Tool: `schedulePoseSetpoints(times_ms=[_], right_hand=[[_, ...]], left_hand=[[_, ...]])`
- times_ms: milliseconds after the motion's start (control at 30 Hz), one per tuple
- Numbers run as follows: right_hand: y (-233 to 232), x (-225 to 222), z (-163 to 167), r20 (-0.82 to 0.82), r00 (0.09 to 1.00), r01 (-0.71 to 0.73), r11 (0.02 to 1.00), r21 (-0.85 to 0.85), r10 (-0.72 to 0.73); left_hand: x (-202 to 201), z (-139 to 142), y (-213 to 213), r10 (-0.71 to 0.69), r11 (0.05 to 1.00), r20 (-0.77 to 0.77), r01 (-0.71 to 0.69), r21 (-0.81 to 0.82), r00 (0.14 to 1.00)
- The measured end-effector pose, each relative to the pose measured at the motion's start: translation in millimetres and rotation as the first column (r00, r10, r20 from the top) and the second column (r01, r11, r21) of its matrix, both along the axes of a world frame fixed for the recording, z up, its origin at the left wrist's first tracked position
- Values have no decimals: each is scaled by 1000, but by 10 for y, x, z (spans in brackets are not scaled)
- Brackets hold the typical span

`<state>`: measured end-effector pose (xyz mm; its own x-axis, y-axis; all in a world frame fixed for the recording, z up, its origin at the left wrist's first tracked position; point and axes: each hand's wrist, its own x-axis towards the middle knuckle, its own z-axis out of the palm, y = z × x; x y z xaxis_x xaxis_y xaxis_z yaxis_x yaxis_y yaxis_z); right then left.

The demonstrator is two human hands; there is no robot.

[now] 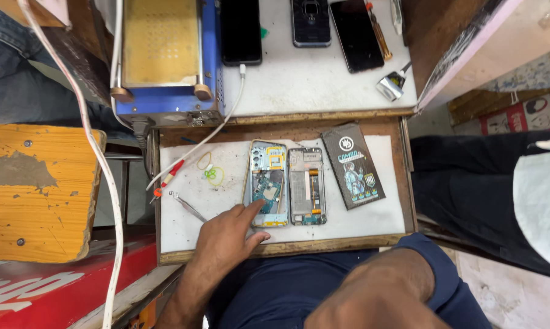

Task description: The person disassembles a smartphone, removes the motherboard, cleans it with a spray and cotton swab, and reassembles the device. The person handles the phone casing, motherboard, and cleaning tools throughout the process.

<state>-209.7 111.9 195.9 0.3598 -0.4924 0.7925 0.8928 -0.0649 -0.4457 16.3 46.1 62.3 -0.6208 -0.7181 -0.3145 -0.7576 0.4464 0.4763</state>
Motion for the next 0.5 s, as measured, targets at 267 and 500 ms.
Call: schedulePoseSetpoints(times_ms=[267,500], right_hand=[[212,-501,-865,-312,822,569,660,492,-476],[322,-486,-1713,-903,-370,856,298,-423,-220]], left_hand=[[-47,-93,49,-27,989,-87,14,-147,996],[34,-47,26,48,989,-90,-60,-134,995]])
